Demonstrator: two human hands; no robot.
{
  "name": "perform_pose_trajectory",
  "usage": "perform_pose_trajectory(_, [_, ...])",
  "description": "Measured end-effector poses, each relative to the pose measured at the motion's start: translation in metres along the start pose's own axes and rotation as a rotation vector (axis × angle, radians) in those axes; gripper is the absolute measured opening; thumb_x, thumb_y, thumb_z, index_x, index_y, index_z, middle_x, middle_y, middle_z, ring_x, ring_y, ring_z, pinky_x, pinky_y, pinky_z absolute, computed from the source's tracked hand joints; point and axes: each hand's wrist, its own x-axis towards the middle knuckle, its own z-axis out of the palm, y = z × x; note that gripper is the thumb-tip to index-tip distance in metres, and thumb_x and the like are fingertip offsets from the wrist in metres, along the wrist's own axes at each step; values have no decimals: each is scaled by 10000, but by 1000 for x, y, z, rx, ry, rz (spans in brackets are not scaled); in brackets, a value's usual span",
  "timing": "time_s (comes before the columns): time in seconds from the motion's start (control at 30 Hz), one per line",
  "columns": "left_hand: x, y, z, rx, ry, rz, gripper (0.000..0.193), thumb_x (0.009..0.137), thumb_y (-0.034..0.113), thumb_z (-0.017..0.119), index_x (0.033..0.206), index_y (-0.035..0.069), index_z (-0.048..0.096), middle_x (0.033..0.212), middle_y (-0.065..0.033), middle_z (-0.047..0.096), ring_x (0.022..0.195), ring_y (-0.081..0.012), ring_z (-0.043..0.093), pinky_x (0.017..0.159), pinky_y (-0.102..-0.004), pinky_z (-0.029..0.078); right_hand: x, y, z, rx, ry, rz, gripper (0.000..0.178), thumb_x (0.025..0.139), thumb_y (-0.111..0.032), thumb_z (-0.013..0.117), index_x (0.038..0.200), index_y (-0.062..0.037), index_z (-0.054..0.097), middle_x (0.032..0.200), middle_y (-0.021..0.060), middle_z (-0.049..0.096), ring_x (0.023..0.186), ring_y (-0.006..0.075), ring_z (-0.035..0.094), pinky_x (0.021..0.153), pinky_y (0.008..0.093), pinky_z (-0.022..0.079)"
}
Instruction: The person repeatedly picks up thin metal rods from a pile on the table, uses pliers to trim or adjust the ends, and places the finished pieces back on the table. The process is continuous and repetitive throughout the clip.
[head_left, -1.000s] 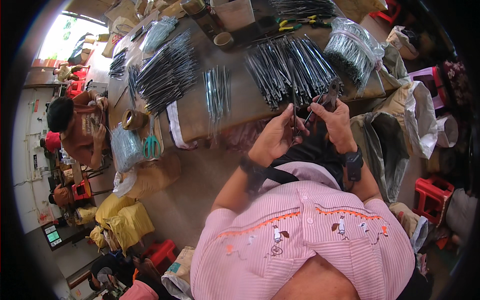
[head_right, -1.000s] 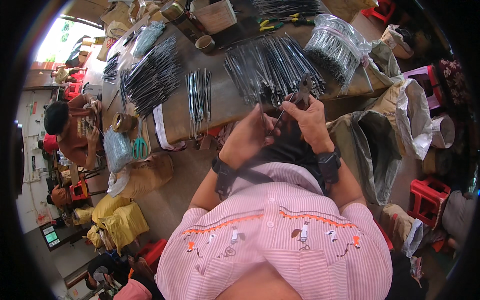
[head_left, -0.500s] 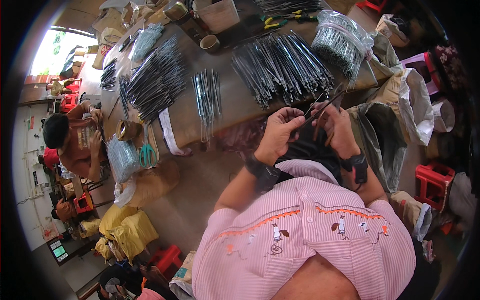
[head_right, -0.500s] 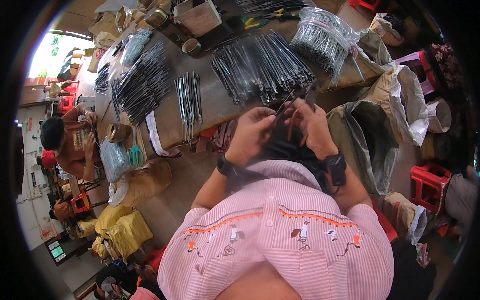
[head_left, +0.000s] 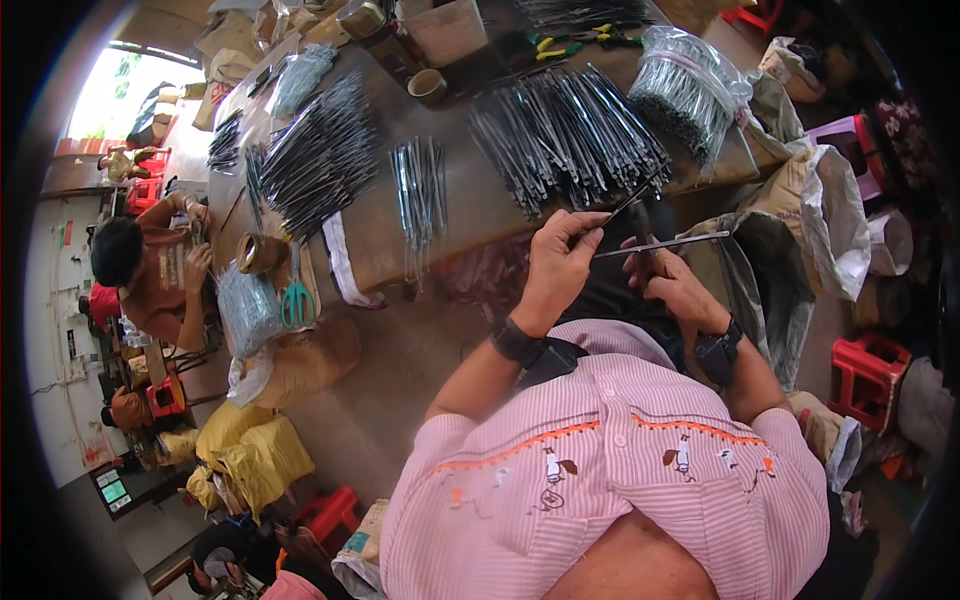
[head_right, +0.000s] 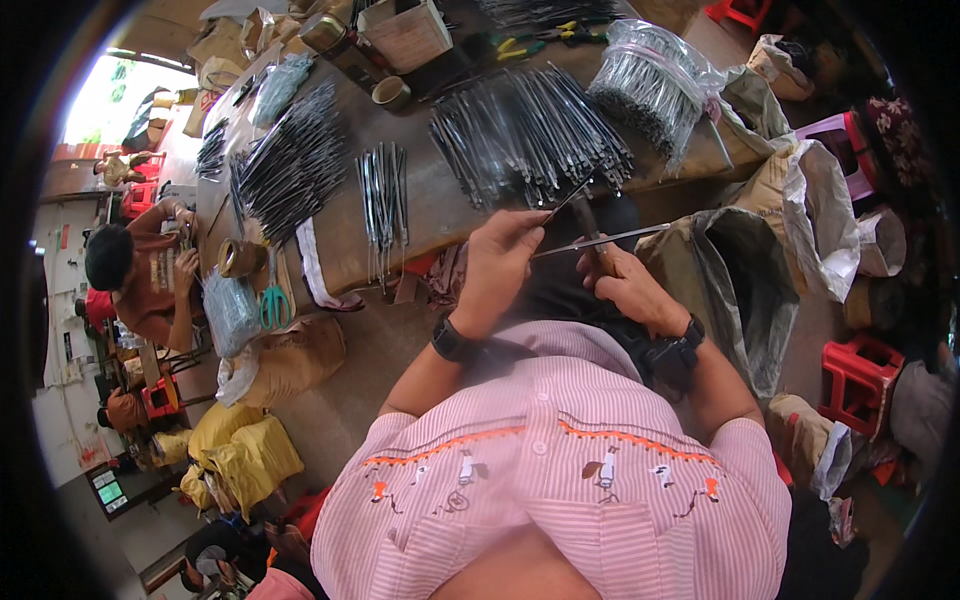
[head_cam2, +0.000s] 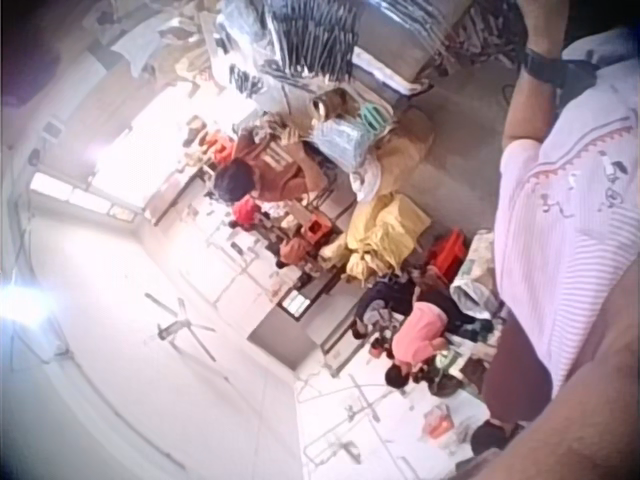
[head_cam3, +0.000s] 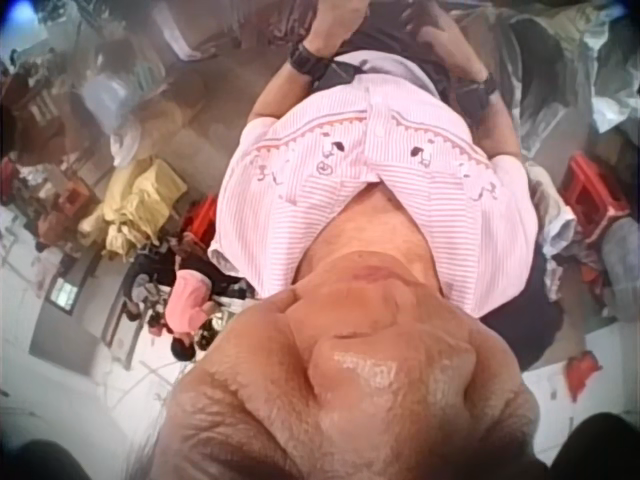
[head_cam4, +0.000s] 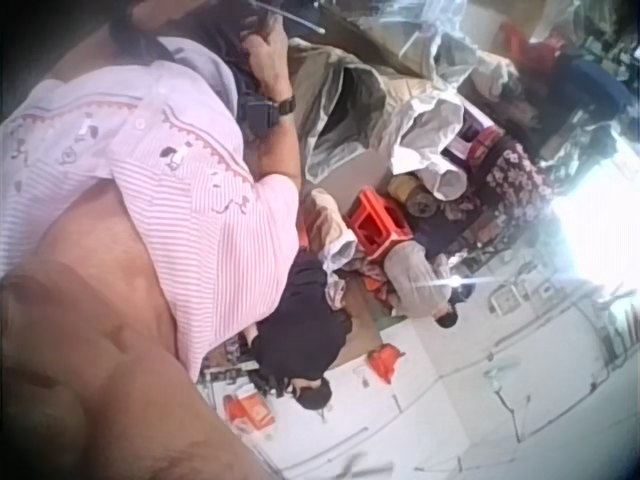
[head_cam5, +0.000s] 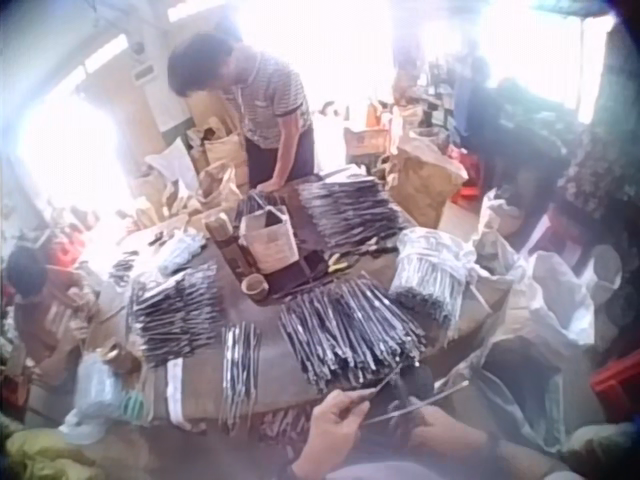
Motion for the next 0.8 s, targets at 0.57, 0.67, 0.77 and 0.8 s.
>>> perform_pose_trajectory(0.57, [4,-10,0,49,6,10,165,824,4,619,977,-11,680,797,-105,622,725,-176,588,683,-279,467,7,-6,-14,-908,279,-268,231,743,-142,556,947,-43,600,698,213,574,688,429,569,611,469,454])
perform_pose_trajectory(0.67, [6,-5,-6,104,-26,51,189,851,44,612,1025,2,672,831,-74,603,686,-136,547,626,-265,442,12,-11,-10,-949,305,-302,182,751,-170,549,894,-72,606,711,222,593,702,441,577,618,509,456])
perform_pose_trajectory(0.77, [6,2,-17,330,-67,132,299,888,221,648,1111,22,647,854,-71,516,766,-163,527,681,-286,437,14,-18,-3,-861,294,-224,192,751,-175,559,914,-89,612,712,229,600,706,444,586,628,505,465])
perform_pose_trajectory(0.8, [4,4,-20,372,-51,129,339,871,245,671,1121,19,642,872,-83,501,797,-183,521,711,-294,436,17,-20,0,-837,296,-224,195,752,-174,560,919,-88,612,712,229,602,708,441,590,628,501,466])
